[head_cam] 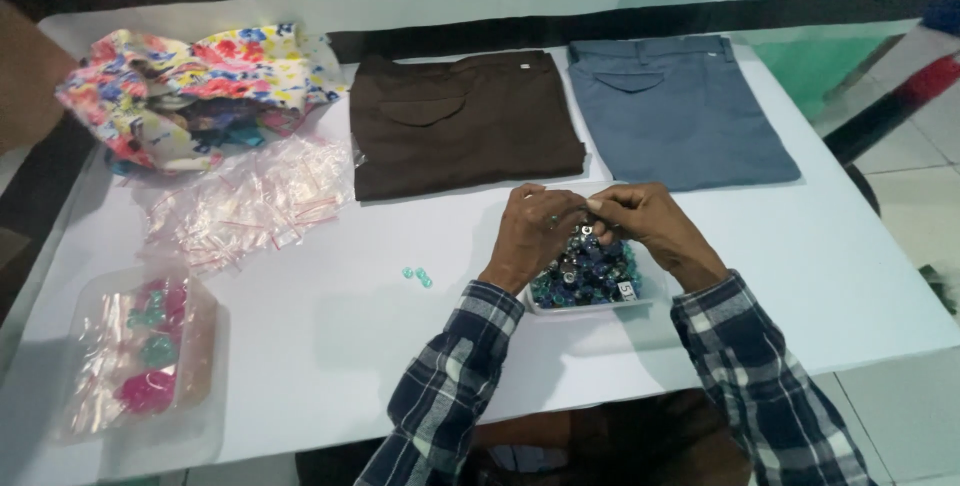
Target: A person is sorting small light blue beads and placing them into small clear plastic bags on a work table.
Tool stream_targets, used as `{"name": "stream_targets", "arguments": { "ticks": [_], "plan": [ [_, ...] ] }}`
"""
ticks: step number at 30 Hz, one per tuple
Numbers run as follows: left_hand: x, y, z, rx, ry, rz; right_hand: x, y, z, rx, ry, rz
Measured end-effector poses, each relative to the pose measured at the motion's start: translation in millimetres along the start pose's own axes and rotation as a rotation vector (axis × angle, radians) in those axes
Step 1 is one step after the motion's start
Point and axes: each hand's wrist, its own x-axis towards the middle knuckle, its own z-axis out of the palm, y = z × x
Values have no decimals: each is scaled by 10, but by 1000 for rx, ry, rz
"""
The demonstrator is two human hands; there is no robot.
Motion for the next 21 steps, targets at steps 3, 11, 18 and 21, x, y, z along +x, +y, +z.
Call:
{"name": "stream_targets", "arguments": {
  "ticks": [3, 11, 18, 21],
  "plan": [
    [-60, 106, -48, 41, 107, 63, -206, -276, 121, -131, 24, -91],
    [-807, 474, -1184, 97, 271, 95, -861, -432, 1191, -251, 102, -271],
    [-1518, 142, -1682, 182, 138, -139, -841, 160, 2004, -231, -6, -270],
    [-1659, 50, -1693, 216, 75, -235, -804, 366, 2132, -310, -12, -271]
  ]
}}
